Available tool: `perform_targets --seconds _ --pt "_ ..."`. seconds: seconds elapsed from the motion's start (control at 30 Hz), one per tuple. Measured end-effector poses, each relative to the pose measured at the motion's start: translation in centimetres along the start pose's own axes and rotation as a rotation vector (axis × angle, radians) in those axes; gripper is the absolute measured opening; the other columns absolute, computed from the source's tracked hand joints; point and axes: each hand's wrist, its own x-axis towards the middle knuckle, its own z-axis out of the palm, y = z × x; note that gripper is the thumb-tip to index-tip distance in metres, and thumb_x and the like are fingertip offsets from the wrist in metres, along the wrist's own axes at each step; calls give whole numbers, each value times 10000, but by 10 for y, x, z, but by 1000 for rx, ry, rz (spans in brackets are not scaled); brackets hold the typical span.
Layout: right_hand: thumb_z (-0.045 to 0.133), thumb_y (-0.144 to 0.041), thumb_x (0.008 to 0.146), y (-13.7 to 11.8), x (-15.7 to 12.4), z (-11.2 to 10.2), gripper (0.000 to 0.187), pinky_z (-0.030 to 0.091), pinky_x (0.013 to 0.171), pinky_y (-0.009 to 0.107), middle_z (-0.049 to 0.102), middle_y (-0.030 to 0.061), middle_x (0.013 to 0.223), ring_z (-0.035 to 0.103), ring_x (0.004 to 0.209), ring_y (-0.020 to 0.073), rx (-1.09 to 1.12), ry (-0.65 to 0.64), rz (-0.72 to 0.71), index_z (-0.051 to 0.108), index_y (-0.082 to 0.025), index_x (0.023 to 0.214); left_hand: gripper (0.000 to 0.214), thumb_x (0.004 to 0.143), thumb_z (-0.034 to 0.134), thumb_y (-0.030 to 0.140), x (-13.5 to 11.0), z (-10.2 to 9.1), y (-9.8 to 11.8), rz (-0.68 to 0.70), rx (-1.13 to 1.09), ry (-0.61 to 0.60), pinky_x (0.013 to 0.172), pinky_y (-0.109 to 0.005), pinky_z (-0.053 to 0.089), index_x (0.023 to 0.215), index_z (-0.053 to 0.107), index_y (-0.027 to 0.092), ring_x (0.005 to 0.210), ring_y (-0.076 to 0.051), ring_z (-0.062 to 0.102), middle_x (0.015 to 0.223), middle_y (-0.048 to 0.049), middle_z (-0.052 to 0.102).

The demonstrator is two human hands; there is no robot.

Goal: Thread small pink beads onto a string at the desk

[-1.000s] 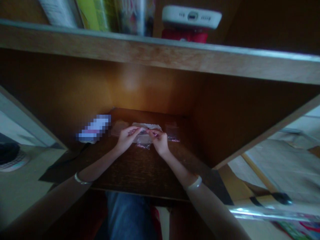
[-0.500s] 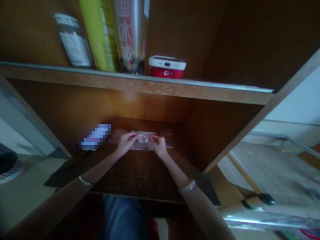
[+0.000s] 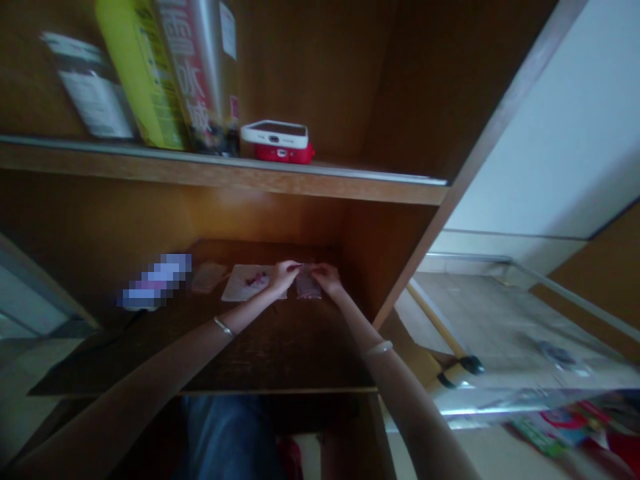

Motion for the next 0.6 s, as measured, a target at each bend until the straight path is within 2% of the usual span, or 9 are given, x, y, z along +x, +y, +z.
perform_targets --seconds 0.13,0.27,0.4,0.47,0.53,0.6 --pt "597 -102 652 8 10 10 141 501 716 302 706 59 783 659 749 185 -96 40 -9 660 -162 763 174 700 582 -8 8 0 -5 -2 92 -1 736 -289 518 781 678 111 763 -166 672 811 -79 720" --pt "632 -108 619 10 13 18 318 497 746 329 696 85 864 654 806 211 -164 51 -9 639 -154 934 226 689 634 25 9 -19 -8 23 200 23 773 -284 514 892 664 120 834 -167 671 903 -91 715" --pt "678 -149 600 1 6 24 539 444 884 406 634 140 1077 584 1014 275 -317 134 -67 574 -151 1128 250 742 612 109 5 -64 -15 20 369 88 888 -350 475 986 647 148 965 -208 646 1037 -111 692" --pt "675 -195 641 -11 -1 29 580 415 900 459 587 186 1147 530 1080 326 -457 193 -108 534 -126 1199 249 729 624 136 0 -93 -22 -20 475 117 927 -407 444 975 653 165 998 -256 633 1012 -119 697" --pt "620 -236 724 -28 -9 39 519 408 881 473 572 193 1157 511 1084 334 -516 191 -168 519 -130 1222 212 703 636 141 -6 -120 -31 -81 569 132 909 -427 445 913 660 157 966 -286 640 934 -131 708" --pt "592 -231 757 -47 -17 54 439 398 886 460 576 173 1147 505 1076 316 -534 128 -223 550 -155 1188 115 706 650 209 -13 -143 -40 -127 639 130 879 -408 460 812 661 165 925 -289 649 859 -122 711"
